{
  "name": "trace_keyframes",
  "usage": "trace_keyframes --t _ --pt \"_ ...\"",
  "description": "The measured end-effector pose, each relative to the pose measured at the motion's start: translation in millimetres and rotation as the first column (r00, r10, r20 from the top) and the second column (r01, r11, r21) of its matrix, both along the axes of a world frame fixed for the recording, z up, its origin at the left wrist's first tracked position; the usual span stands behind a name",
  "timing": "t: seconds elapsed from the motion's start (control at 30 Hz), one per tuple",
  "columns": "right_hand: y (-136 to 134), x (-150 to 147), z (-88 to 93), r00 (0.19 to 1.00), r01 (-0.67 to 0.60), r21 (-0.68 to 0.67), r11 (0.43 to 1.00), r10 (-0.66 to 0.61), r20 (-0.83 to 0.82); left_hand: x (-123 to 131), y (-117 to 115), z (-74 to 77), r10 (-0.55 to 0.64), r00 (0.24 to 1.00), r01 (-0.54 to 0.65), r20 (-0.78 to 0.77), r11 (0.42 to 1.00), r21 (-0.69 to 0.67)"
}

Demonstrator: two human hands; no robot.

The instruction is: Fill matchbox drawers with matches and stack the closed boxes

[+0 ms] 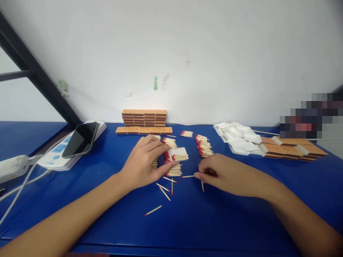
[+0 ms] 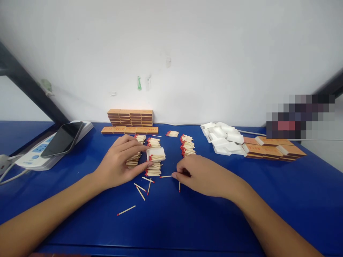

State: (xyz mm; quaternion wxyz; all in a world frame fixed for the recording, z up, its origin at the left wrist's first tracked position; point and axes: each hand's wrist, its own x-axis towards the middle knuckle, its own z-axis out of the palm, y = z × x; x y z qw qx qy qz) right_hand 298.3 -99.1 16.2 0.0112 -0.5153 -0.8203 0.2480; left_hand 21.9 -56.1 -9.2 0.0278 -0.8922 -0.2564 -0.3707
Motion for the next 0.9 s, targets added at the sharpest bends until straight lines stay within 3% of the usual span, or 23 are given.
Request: trace_keyframes --t 0.17,0.37,0.5,0.73,0.9 --pt "-0.2 9.1 11.1 0.995 -0.049 -0.1 0.994 0.04 -0.09 -0.8 -0.8 0.6 0.002 1.0 -0.002 0.001 1.0 0.009" --pt "3.8 6.3 -0.1 0.993 -0.078 -0.118 0.99 0.066 -0.103 -1.2 -0.2 2.7 0.004 1.0 -0.004 0.021 1.0 0.01" --pt "1.4 -7.6 -8.1 0.985 -0.051 -0.051 0.997 0.042 -0.168 -1.3 1.4 1.7 0.01 1.0 -0.01 0.023 1.0 0.007" --pt "-0.9 -16.1 -12.1 0.992 0.0 0.062 0.998 0.008 -0.13 -1.7 0.7 1.0 0.011 1.0 -0.011 0.015 1.0 0.012" --pt "1.7 -13.6 -16.9 0.987 -0.026 0.059 0.998 0.035 -0.159 -1.9 1.3 0.8 0.023 1.0 -0.023 -0.011 1.0 -0.008"
